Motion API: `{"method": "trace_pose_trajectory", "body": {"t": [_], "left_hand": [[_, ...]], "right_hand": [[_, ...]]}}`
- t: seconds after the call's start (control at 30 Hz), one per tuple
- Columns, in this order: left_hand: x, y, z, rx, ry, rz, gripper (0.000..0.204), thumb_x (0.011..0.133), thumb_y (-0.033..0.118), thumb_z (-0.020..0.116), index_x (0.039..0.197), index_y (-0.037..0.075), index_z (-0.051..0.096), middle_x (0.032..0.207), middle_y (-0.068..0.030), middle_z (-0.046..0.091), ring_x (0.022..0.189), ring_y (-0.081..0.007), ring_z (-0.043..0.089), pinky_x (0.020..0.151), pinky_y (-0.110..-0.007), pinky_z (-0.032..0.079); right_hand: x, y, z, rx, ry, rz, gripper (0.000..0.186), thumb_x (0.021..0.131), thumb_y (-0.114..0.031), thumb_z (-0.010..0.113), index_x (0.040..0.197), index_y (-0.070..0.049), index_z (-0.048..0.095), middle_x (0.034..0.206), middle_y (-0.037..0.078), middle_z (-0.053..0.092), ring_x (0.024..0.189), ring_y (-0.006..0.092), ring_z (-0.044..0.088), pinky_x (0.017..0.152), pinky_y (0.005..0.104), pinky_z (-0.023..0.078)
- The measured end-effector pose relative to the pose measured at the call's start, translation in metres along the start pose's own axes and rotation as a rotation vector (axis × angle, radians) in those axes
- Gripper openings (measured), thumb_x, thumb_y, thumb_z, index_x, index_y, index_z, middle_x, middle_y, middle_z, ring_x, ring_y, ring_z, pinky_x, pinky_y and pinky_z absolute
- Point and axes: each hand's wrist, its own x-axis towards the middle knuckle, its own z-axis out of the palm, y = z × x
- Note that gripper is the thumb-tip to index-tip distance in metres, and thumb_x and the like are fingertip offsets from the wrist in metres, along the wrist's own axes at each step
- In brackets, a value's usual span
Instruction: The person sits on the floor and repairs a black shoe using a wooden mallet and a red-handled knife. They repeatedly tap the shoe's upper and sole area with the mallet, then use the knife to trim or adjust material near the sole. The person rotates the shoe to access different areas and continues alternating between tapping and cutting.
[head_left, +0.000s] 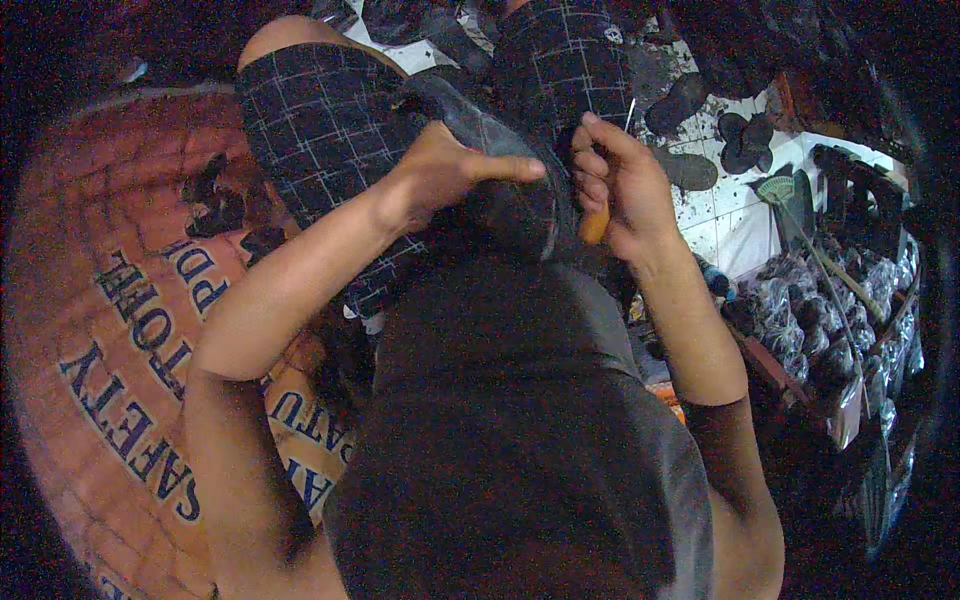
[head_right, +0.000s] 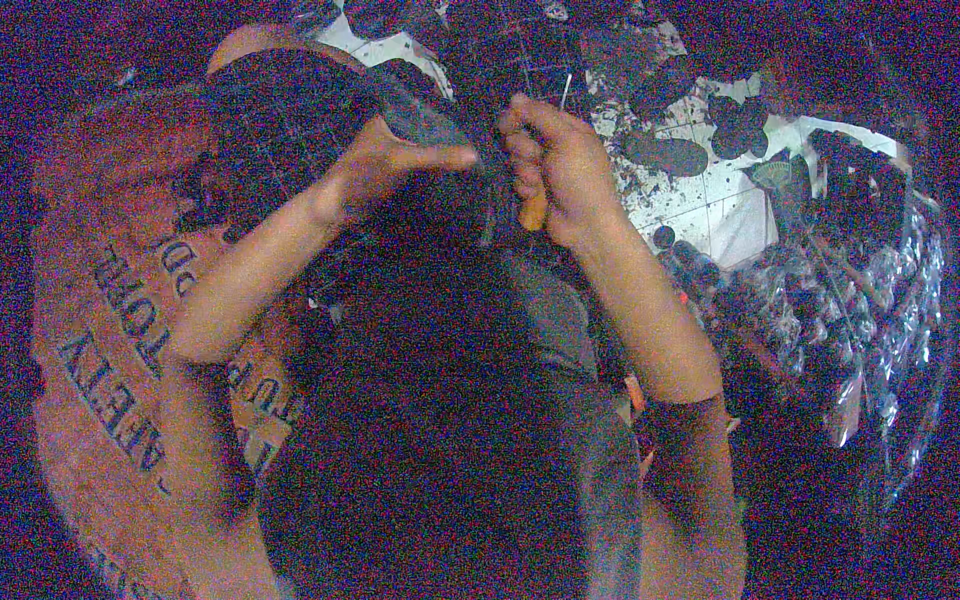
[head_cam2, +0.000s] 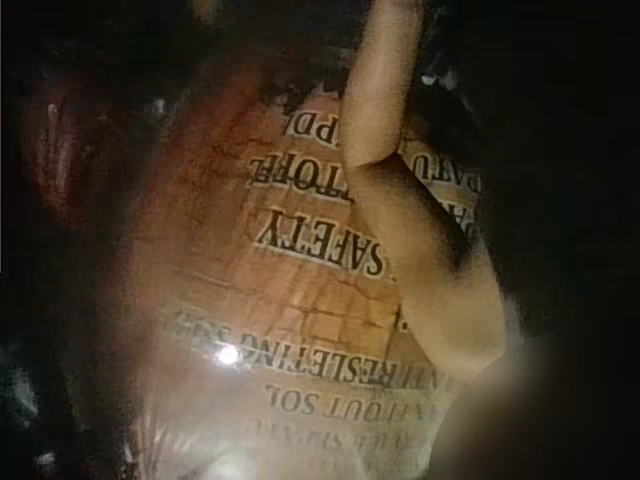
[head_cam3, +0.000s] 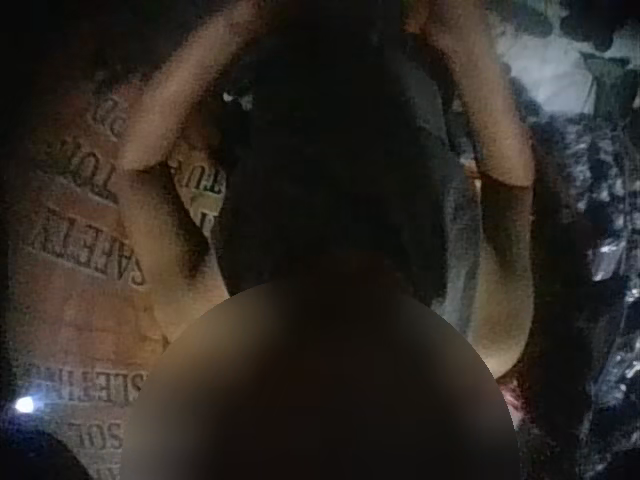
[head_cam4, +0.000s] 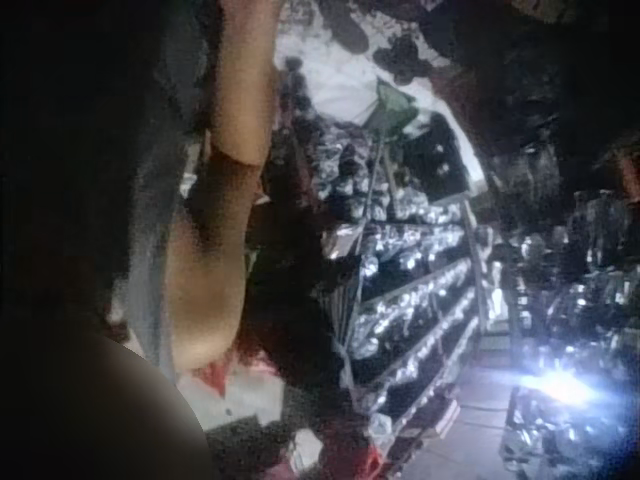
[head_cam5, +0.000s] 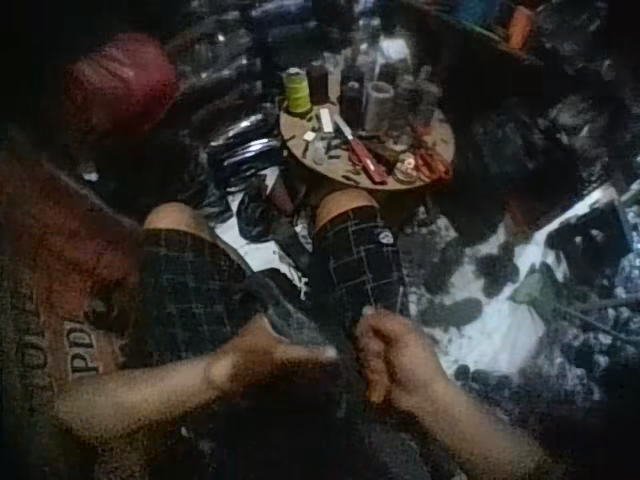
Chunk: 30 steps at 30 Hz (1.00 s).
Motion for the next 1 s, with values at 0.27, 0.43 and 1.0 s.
{"method": "trace_pose_trajectory", "body": {"t": [0.27, 0.43, 1.0], "left_hand": [[-0.01, -0.008, 0.003, 0.436, 0.214, 0.121, 0.039, 0.076, 0.036, 0.089, 0.079, 0.003, 0.069, 0.077, -0.0024, 0.069, 0.073, -0.0136, 0.064, 0.062, -0.031, 0.051], [-0.018, 0.0, -0.036, 0.726, 0.315, 0.537, 0.034, 0.086, 0.034, 0.079, 0.083, 0.002, 0.068, 0.074, -0.0085, 0.066, 0.069, -0.0169, 0.063, 0.061, -0.032, 0.049], [-0.072, -0.021, -0.176, 1.291, 0.267, 0.806, 0.035, 0.083, 0.025, 0.076, 0.061, 0.008, 0.055, 0.058, -0.0089, 0.05, 0.054, -0.0276, 0.054, 0.05, -0.04, 0.042]], "right_hand": [[-0.014, 0.005, -0.022, 0.22, 0.0, 0.185, 0.024, 0.1, -0.03, 0.057, 0.082, -0.013, 0.055, 0.061, -0.007, 0.047, 0.046, 0.0067, 0.043, 0.04, 0.0237, 0.034], [-0.012, 0.0, -0.021, 0.165, 0.005, 0.132, 0.024, 0.1, -0.032, 0.058, 0.085, -0.013, 0.058, 0.063, -0.005, 0.049, 0.047, 0.0079, 0.044, 0.041, 0.0235, 0.035], [0.005, -0.018, -0.02, -0.315, -0.012, -0.046, 0.034, 0.101, -0.036, 0.058, 0.082, -0.009, 0.061, 0.061, -0.003, 0.051, 0.044, 0.0082, 0.042, 0.036, 0.0259, 0.032]]}}
